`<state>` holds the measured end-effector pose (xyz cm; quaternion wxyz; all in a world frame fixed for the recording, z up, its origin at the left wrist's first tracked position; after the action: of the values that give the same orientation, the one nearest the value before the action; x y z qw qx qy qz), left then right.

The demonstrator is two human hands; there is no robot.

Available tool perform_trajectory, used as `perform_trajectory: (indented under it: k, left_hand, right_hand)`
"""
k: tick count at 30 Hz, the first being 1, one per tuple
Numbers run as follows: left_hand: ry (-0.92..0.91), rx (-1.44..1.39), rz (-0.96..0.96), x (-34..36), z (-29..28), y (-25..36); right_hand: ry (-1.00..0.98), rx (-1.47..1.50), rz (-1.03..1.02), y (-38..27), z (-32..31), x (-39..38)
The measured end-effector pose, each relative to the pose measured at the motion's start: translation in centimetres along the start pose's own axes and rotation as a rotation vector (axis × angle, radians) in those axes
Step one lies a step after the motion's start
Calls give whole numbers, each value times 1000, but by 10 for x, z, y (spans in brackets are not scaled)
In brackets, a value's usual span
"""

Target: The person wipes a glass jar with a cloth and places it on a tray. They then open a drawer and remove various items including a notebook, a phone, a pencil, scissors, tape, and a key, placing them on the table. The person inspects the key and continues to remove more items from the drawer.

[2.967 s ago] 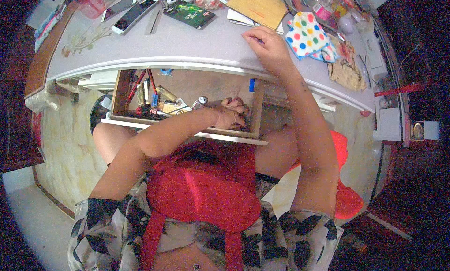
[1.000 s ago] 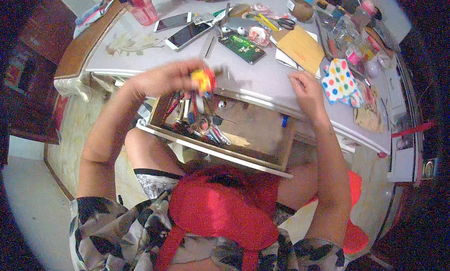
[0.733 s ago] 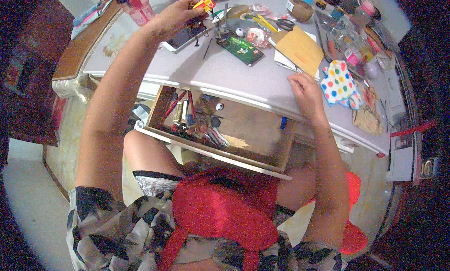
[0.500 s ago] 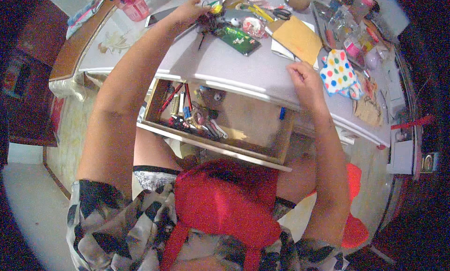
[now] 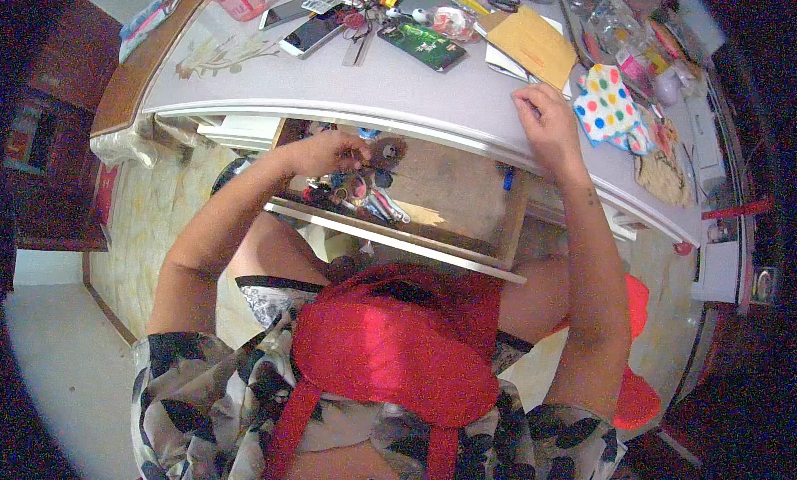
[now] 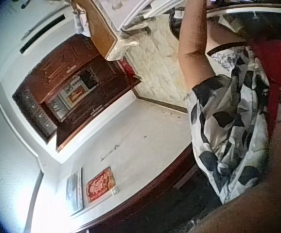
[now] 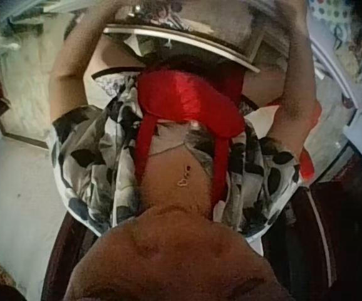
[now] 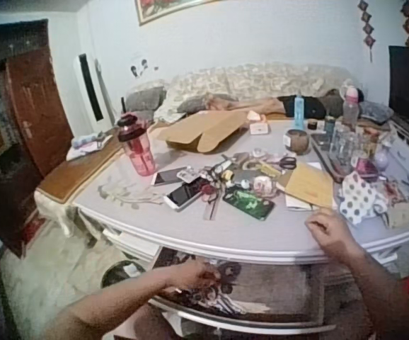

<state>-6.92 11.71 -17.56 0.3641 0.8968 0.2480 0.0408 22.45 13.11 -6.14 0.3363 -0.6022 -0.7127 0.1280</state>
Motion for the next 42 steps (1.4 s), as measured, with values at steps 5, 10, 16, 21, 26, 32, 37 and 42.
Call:
perform_trajectory:
  k: [5,10,16,21,26,32,37,42]
  left_hand:
    - [126,220,-196,17,27,-59]
    - [242,387,-255,36,32,-33]
    - [190,436,-206,55,59,-48]
    - [13,6,-103,40,61,9]
    - [-13,-732,10,16,1,71]
    - [656,-605,-37,7,-139,22]
    - [874,-742,-59,26,-198,-23]
    - [1005,-502,-87,33,-209,-18]
  right_hand:
    - [0,9,21,6,-1,0]
    - [4,27,53,10,-1,1]
    - [24,86,29,14,2,1]
    - [28,10,43,8,0,1]
    - [14,30,90,8,-2,-1]
    - [30,21,53,7,-1,0]
    - [27,55,62,8,-2,1]
    - [27,27,78,9,-2,1]
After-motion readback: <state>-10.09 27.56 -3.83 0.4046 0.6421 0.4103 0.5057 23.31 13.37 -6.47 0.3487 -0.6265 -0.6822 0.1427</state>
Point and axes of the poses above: each hand's wrist, its own x-axis towards the middle knuckle, its own z-axis out of the palm, y = z × x, the point moved 8 cm from there along x, towards the middle knuckle, and after that the axes turned 12 degrees about z, right-handed, at the moved point
